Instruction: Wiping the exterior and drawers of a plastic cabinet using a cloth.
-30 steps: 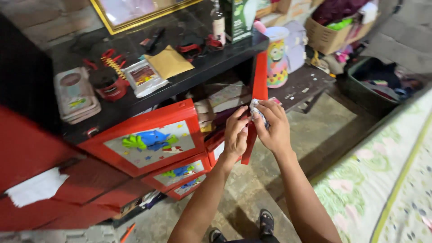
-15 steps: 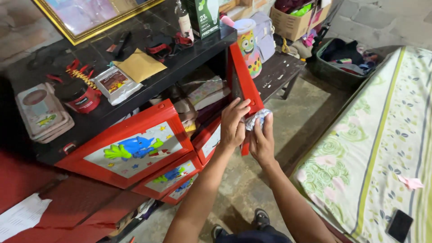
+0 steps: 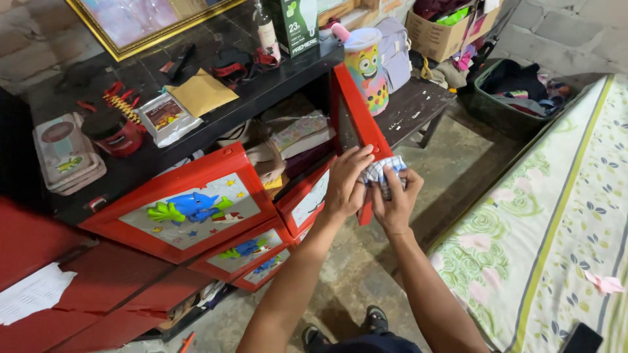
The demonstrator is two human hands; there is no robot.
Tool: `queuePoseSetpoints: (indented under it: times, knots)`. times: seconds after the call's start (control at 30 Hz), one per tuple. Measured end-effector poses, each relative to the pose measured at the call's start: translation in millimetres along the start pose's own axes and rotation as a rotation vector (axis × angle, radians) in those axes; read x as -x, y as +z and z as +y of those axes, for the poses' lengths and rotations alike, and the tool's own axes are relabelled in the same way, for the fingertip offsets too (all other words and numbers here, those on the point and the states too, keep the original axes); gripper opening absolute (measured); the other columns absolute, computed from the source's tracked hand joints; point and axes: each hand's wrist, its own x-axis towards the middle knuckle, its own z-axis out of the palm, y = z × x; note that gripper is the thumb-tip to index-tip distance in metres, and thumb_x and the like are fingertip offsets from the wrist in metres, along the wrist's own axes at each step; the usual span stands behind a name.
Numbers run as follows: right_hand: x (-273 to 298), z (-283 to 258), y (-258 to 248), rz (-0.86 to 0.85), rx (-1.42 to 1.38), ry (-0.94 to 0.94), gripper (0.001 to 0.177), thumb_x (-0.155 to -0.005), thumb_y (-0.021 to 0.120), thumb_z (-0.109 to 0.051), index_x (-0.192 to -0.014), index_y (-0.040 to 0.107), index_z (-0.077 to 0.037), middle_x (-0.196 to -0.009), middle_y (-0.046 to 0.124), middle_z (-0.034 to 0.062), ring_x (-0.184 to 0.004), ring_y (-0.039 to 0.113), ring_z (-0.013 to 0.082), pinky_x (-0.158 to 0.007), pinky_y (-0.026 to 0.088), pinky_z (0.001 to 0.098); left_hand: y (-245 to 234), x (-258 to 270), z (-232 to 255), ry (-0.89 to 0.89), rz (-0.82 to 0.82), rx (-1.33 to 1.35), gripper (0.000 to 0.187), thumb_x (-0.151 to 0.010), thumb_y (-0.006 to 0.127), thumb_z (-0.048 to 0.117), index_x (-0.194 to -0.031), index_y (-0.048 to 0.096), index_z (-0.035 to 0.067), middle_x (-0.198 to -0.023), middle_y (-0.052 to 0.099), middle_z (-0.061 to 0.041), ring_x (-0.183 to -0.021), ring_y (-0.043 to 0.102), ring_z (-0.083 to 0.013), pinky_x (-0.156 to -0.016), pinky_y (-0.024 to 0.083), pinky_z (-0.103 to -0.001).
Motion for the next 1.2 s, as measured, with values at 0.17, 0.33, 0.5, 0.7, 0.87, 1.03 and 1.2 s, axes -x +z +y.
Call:
queuePoseSetpoints:
  times: [0.17, 0.33, 0.5, 0.7, 0.87, 1.03, 1.2]
  knots:
    - [26.8, 45.3, -9.3, -0.075, -0.069, 0.052, 0.050, -0.080, 0.076, -0.003, -0.127, 0.061, -0.004, -0.118, 0.051, 0.0198, -0.111, 0.053, 0.0357, -0.098, 0.047, 0.0441, 22.7, -8.6, 5.2, 0.038, 0.014, 0.047, 0.048, -0.088, 0.047, 0.004, -0.134, 0.059, 0.003, -0.148, 0.058, -0.013, -0.140, 0.053, -0.0351, -0.119, 0.037, -0.048]
    - [22.1, 73.9, -23.5, -0.035, -0.184, 0.204, 0.044, -0.084, 0.069, -0.004, -0.125, 0.054, -0.003, -0.120, 0.052, 0.0185, -0.111, 0.054, 0.0333, -0.099, 0.046, 0.0396, 44.2, -13.2, 8.0, 0.032, 0.020, 0.045, 0.048, -0.088, 0.047, 0.003, -0.134, 0.060, 0.003, -0.147, 0.058, -0.013, -0.138, 0.054, -0.0347, -0.117, 0.037, -0.048]
    - [-27.7, 48.4, -30.1, 0.076, -0.220, 0.121, 0.044, -0.092, 0.072, -0.005, -0.132, 0.054, -0.001, -0.133, 0.044, 0.0208, -0.125, 0.049, 0.0353, -0.109, 0.041, 0.0422, 59.3, -17.4, 12.2, 0.043, 0.044, 0.019, 0.049, -0.088, 0.046, 0.004, -0.135, 0.060, 0.001, -0.148, 0.057, -0.013, -0.137, 0.054, -0.0342, -0.117, 0.037, -0.048]
    - [-4.5, 56.0, -15.3, -0.021, -0.156, 0.051, 0.043, -0.085, 0.080, -0.006, -0.125, 0.064, -0.004, -0.128, 0.047, 0.0219, -0.120, 0.051, 0.0366, -0.105, 0.045, 0.0457, 56.5, -8.8, 10.2, 0.024, 0.072, 0.014, 0.047, -0.088, 0.048, 0.008, -0.133, 0.060, 0.000, -0.147, 0.058, -0.014, -0.135, 0.056, -0.0332, -0.116, 0.038, -0.047]
    - [21.4, 37.6, -5.3, -0.120, -0.139, 0.063, 0.044, -0.079, 0.081, -0.005, -0.119, 0.063, -0.005, -0.124, 0.051, 0.0226, -0.115, 0.054, 0.0378, -0.101, 0.047, 0.0449, 31.9, -0.5, 3.9, 0.024, 0.107, -0.003, 0.046, -0.089, 0.046, 0.007, -0.131, 0.060, 0.001, -0.146, 0.060, -0.014, -0.133, 0.056, -0.0345, -0.117, 0.038, -0.048]
    - [52.7, 1.6, 25.1, -0.234, -0.208, 0.105, 0.043, -0.079, 0.079, -0.004, -0.118, 0.061, -0.005, -0.123, 0.053, 0.0225, -0.112, 0.057, 0.0387, -0.096, 0.050, 0.0434, -23.1, 8.6, -7.1, 0.022, 0.126, -0.036, 0.041, -0.090, 0.047, 0.009, -0.129, 0.060, 0.002, -0.143, 0.061, -0.012, -0.132, 0.056, -0.0333, -0.117, 0.038, -0.048]
    - [48.5, -51.9, 67.7, -0.202, -0.231, 0.118, 0.045, -0.078, 0.078, 0.000, -0.118, 0.058, -0.006, -0.121, 0.053, 0.0213, -0.111, 0.057, 0.0386, -0.094, 0.050, 0.0455, -82.4, 15.7, -29.6, -0.069, 0.038, -0.207, 0.029, -0.095, 0.053, 0.010, -0.122, 0.064, 0.010, -0.140, 0.065, -0.006, -0.134, 0.056, -0.0332, -0.117, 0.037, -0.049]
